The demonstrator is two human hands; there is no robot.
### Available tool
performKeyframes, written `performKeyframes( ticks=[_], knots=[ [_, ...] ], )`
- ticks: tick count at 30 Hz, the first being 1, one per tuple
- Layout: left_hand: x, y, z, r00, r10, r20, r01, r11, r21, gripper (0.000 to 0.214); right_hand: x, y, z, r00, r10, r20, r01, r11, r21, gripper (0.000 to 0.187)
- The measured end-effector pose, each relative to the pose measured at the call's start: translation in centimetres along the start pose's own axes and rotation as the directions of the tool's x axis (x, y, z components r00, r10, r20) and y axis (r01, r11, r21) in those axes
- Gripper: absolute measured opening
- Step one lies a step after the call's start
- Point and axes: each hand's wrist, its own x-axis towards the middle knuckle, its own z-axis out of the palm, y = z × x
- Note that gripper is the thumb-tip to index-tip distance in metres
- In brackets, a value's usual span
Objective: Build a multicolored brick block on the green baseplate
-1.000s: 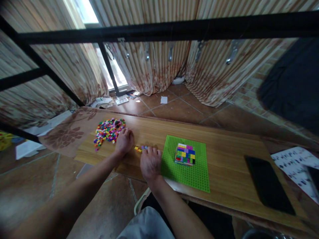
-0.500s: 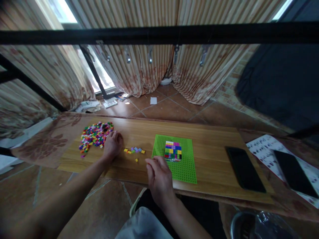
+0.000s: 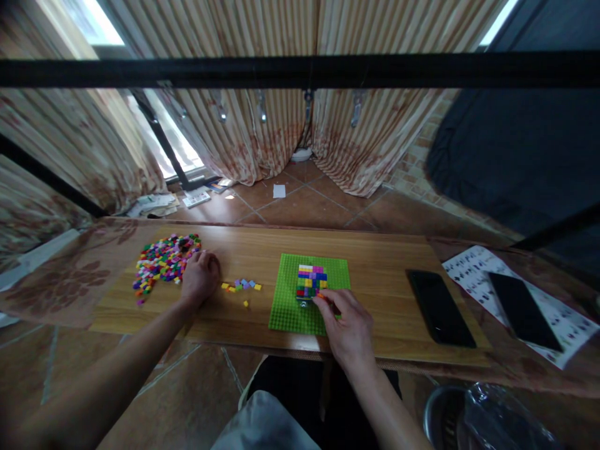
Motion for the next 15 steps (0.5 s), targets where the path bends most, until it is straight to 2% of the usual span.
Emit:
performKeyframes(
  ticks=[5,10,15],
  knots=[
    [0.0,0.2,-0.2,1.000,0.007,0.003,-0.007,1.000,-0.007,0.015,1.2,0.6,0.0,0.996,-0.079,0.049,0.081,0.996,-0.046,0.019],
    [0.0,0.2,-0.3,1.000,0.005,0.006,-0.005,1.000,-0.014,0.014,2.0,0.9,0.6,0.976,-0.147,0.160,0.175,0.967,-0.183,0.023],
    [-0.1,0.2,-0.1,1.000,-0.019,0.004,0.019,1.000,-0.023,0.016,2.3,0.6,0.7,0.967,-0.173,0.184,0.222,0.931,-0.290,0.025]
  ],
)
